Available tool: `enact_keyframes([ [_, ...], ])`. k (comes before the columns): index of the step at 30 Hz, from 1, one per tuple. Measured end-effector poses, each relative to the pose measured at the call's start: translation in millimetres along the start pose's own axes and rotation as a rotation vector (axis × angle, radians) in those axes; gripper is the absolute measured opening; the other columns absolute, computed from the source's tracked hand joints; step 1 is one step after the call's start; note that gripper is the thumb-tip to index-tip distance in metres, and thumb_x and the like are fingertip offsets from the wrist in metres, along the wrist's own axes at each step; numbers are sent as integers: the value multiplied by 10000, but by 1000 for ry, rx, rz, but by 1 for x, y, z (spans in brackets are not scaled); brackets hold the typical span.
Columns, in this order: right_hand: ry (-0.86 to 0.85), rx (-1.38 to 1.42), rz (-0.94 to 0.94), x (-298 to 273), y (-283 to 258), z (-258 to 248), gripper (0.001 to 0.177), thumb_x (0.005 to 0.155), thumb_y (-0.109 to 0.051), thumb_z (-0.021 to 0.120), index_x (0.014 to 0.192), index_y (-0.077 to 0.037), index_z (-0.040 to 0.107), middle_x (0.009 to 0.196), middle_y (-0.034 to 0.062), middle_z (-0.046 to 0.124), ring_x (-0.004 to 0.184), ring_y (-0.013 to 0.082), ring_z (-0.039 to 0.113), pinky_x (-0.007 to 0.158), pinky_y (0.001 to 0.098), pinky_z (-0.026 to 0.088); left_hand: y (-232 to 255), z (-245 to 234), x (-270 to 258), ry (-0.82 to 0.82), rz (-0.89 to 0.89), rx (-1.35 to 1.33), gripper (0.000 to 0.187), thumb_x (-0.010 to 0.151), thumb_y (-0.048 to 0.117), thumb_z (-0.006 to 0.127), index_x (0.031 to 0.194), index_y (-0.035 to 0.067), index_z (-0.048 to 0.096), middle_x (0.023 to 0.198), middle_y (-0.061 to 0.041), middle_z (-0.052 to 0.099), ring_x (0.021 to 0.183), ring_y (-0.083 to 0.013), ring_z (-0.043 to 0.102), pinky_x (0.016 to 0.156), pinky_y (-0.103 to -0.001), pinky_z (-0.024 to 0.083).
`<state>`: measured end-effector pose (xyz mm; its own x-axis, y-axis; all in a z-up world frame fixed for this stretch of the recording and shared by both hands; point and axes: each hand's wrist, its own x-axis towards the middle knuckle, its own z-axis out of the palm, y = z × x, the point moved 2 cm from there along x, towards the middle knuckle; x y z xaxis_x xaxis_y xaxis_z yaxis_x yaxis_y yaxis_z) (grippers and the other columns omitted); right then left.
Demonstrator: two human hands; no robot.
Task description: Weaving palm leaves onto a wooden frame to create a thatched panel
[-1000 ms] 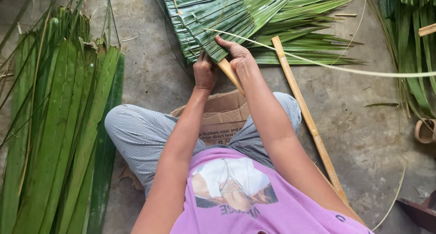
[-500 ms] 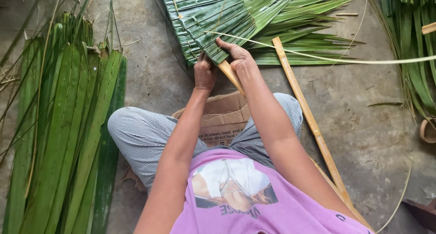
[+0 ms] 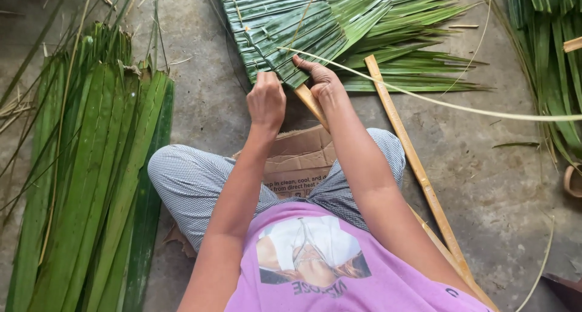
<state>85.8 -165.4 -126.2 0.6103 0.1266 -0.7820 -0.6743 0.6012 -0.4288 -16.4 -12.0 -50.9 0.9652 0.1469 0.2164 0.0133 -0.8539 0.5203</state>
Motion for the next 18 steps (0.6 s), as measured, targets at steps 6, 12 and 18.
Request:
enact_keyframes([
  [6,-48,17,70,-13,3,8,492,699,-120,981,1022,74,664,942,267,759,873,430,774,838,657,610,37,-22,18,481,396,232,245,751,215,808,894,144,622,907,-41,518,855,-261,526,774,-390,460],
  [12,0,51,41,-15,-4,27,504,687,-104,981,1037,72,665,965,261,760,894,418,773,873,615,602,59,-8,21,652,488,282,165,883,91,684,739,120,610,712,-68,499,720,-267,497,708,-423,415],
  [18,51,72,20,-32,-1,15,520,672,-85,982,1055,69,666,992,253,762,919,404,771,915,564,593,125,-12,12,581,638,287,99,852,69,594,789,123,541,663,-83,476,615,-273,497,602,-426,411],
])
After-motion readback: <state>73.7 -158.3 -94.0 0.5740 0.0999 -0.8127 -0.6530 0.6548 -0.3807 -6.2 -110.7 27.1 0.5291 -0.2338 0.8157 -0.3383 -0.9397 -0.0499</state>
